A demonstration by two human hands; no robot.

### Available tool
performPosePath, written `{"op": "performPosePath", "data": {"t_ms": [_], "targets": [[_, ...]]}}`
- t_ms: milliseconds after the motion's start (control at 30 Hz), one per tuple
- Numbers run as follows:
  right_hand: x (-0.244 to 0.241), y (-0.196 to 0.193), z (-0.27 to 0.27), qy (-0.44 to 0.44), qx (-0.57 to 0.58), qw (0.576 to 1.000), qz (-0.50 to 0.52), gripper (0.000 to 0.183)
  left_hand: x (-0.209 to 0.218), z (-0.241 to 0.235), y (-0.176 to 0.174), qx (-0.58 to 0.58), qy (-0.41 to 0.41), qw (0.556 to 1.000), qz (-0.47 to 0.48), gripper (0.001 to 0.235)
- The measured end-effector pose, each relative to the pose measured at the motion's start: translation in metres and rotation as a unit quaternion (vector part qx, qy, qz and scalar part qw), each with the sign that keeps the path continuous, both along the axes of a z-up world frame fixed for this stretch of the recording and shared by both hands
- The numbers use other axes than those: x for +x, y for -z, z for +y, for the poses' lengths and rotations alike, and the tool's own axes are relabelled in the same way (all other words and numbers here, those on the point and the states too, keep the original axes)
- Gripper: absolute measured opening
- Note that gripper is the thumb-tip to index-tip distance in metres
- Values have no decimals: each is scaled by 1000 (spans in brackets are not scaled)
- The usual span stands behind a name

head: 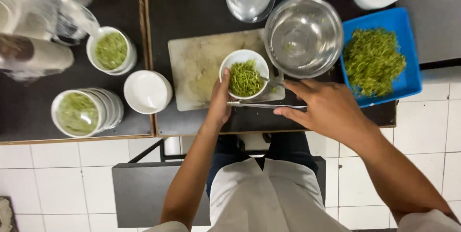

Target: The person portions chopped green vegetables into small white bowls using tongs and a spoon. They transfer the vegetables from a blue tray into bowls, then place the filled bowls on the counter.

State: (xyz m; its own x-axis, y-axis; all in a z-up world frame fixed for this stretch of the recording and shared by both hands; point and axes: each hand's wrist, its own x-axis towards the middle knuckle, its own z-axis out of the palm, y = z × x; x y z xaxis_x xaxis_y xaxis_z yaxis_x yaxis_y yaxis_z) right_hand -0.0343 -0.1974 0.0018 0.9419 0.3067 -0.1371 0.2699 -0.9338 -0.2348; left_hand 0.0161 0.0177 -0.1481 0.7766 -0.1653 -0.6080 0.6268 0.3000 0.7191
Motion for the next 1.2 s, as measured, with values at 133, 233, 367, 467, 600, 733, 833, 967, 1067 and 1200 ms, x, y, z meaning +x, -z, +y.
{"op": "performPosePath", "data": {"t_ms": [133, 233, 367, 467, 600, 733, 833, 967, 1067, 1200], "targets": [[-10, 35, -4, -6, -6, 1000, -12, 57, -2, -4, -11, 23, 20, 1000, -4, 102], [-30, 58, -5, -21, -34, 997, -60, 59, -17, -6, -42, -4, 32, 999, -22, 115], [-51, 65, 2, -7, -22, 993, -112, 53, -26, -6, -13, 12, -9, 999, -32, 115], [-67, 73, 1, 6, -27, 989, -147, 54, -31, -13, 5, 24, -24, 998, -52, 114], [-80, 80, 3, 5, -31, 983, -181, 57, -39, -14, 12, 44, -8, 996, -82, 116], [-84, 90, 3, -3, -44, 978, -202, 57, -50, -10, 1, 34, -5, 994, -104, 113], [-90, 83, 7, 25, 12, 986, -166, 51, -58, -9, -23, -3, -9, 996, -92, 119], [-97, 80, 9, 31, -19, 977, -210, 55, -59, -8, -17, -13, 8, 994, -104, 116], [-93, 80, 8, 21, -26, 974, -223, 55, -43, -2, 21, -12, 16, 994, -105, 110], [-87, 73, 6, 12, -17, 983, -181, 55, -25, 5, 74, 32, 18, 996, -86, 107]]}}
